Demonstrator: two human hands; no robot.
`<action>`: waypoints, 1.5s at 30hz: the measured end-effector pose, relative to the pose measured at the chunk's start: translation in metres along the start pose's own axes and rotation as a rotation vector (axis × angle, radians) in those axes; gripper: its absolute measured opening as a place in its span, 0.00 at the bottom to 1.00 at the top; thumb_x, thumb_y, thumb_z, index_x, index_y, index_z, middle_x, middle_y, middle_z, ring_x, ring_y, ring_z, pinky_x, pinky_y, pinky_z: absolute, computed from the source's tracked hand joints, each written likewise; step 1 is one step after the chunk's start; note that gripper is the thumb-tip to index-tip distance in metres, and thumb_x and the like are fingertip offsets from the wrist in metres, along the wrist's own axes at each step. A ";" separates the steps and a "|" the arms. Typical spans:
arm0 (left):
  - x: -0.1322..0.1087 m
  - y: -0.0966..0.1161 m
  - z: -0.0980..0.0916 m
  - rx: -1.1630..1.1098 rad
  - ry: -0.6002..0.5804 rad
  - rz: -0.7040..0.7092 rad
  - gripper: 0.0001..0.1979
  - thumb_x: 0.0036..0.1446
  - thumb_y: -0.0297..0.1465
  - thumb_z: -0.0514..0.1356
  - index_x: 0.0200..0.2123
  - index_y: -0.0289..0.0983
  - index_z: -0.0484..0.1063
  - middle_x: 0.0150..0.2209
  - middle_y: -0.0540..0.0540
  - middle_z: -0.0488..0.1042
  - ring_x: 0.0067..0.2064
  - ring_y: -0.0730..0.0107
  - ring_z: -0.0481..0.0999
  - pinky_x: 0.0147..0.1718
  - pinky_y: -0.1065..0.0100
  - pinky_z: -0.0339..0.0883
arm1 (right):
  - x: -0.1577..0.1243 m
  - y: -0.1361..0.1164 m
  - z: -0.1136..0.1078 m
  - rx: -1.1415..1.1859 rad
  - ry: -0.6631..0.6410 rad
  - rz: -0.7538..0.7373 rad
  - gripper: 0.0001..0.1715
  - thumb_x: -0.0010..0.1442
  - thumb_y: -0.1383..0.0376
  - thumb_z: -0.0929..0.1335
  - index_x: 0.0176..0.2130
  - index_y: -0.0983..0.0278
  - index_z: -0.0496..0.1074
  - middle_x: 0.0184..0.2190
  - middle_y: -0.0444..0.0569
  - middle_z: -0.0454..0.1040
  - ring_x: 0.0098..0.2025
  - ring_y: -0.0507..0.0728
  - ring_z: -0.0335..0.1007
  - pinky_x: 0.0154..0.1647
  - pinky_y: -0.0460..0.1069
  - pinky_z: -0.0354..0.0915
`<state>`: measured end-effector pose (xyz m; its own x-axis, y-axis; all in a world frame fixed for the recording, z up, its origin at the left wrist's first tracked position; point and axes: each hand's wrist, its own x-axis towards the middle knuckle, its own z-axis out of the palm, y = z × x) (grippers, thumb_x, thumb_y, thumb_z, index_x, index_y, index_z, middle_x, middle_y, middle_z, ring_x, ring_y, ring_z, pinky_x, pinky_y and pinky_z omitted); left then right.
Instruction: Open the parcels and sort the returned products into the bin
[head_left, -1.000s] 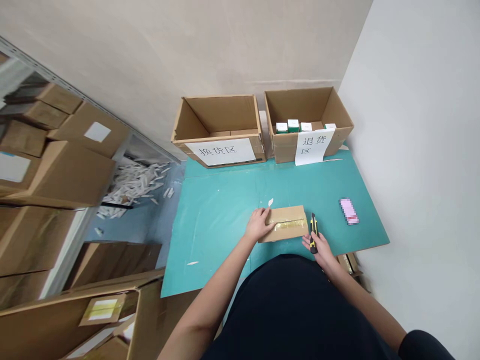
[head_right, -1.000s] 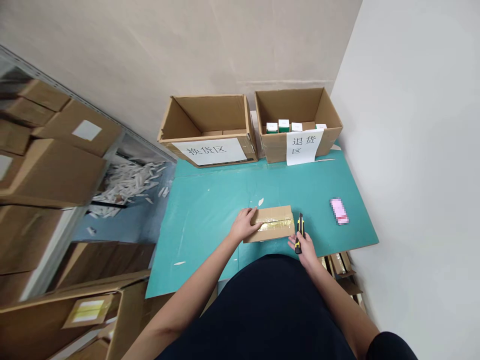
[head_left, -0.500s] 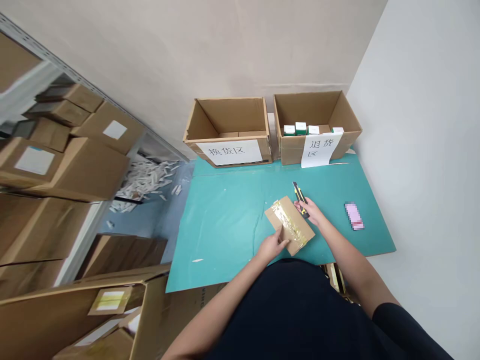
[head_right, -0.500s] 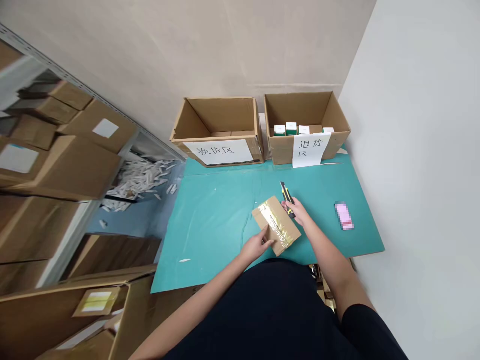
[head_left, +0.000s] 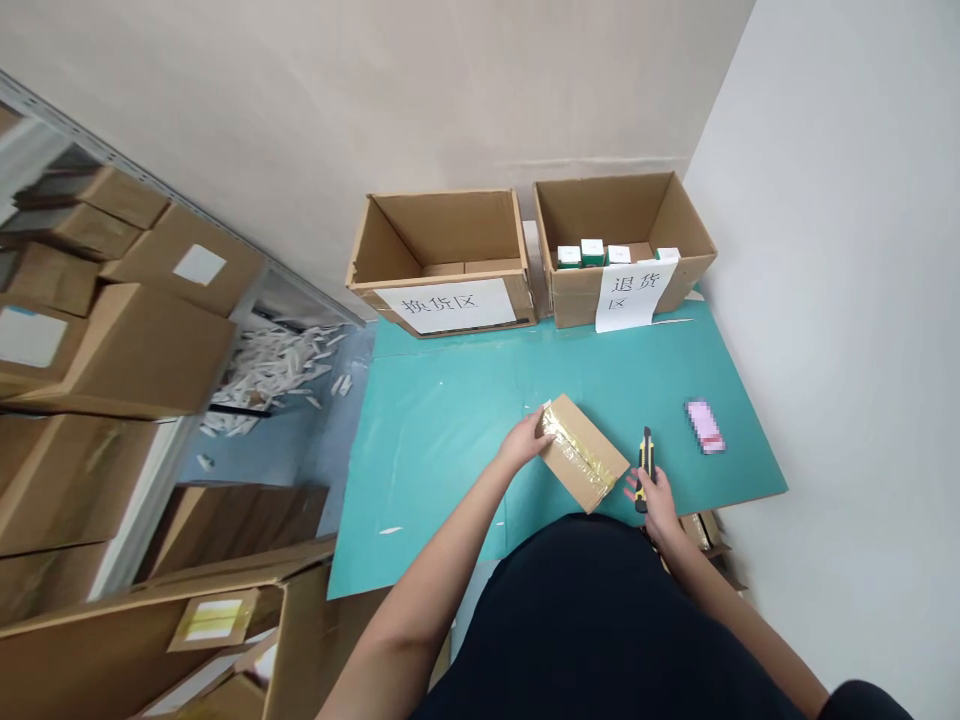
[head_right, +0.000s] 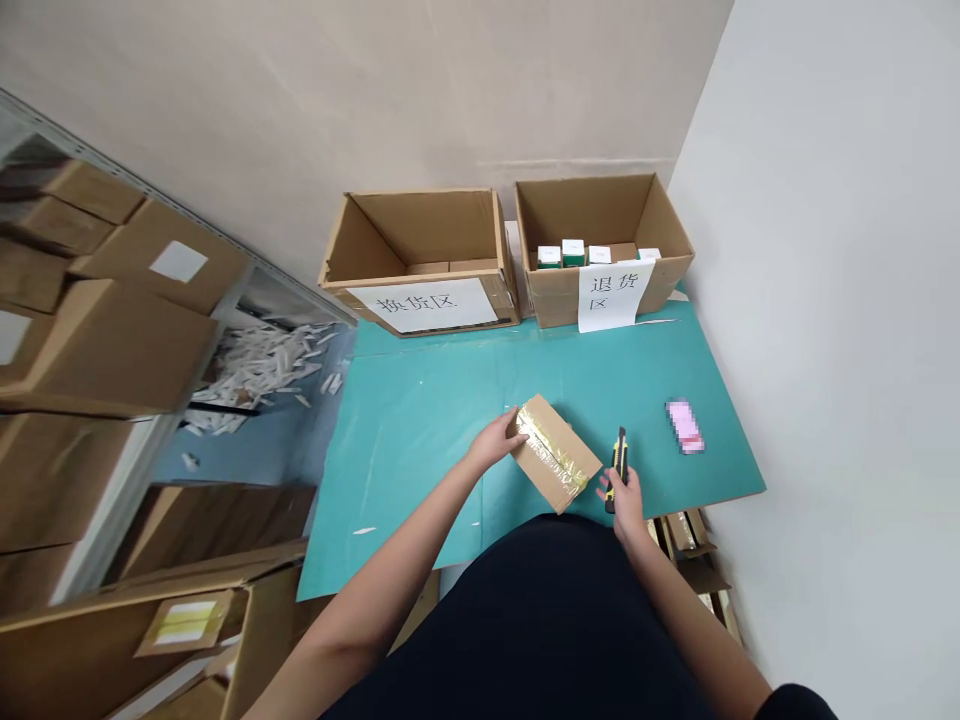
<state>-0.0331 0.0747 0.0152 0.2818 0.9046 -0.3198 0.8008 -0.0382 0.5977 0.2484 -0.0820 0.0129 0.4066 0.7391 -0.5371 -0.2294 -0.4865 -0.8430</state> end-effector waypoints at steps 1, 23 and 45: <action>-0.005 0.001 0.002 0.012 0.012 -0.016 0.37 0.59 0.41 0.62 0.68 0.37 0.57 0.62 0.35 0.70 0.60 0.50 0.72 0.55 0.59 0.66 | -0.002 0.002 0.003 0.007 -0.027 0.002 0.30 0.52 0.43 0.71 0.44 0.58 0.64 0.38 0.49 0.76 0.38 0.59 0.79 0.30 0.49 0.73; -0.025 0.008 0.013 0.300 0.031 0.253 0.33 0.61 0.45 0.61 0.67 0.45 0.61 0.68 0.38 0.62 0.70 0.45 0.56 0.68 0.44 0.46 | 0.050 -0.044 -0.014 -0.119 -0.313 0.005 0.32 0.47 0.49 0.77 0.46 0.62 0.70 0.29 0.43 0.76 0.24 0.53 0.72 0.19 0.47 0.67; -0.030 0.026 0.021 0.501 0.021 0.180 0.32 0.66 0.45 0.55 0.70 0.41 0.57 0.69 0.37 0.60 0.70 0.45 0.56 0.68 0.41 0.43 | 0.041 -0.042 -0.053 -0.399 -0.498 0.070 0.37 0.51 0.50 0.73 0.55 0.62 0.69 0.28 0.41 0.74 0.20 0.49 0.67 0.14 0.43 0.59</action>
<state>-0.0100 0.0378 0.0247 0.4316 0.8731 -0.2269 0.8964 -0.3870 0.2160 0.3215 -0.0566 0.0277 -0.0794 0.7804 -0.6202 0.1455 -0.6065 -0.7817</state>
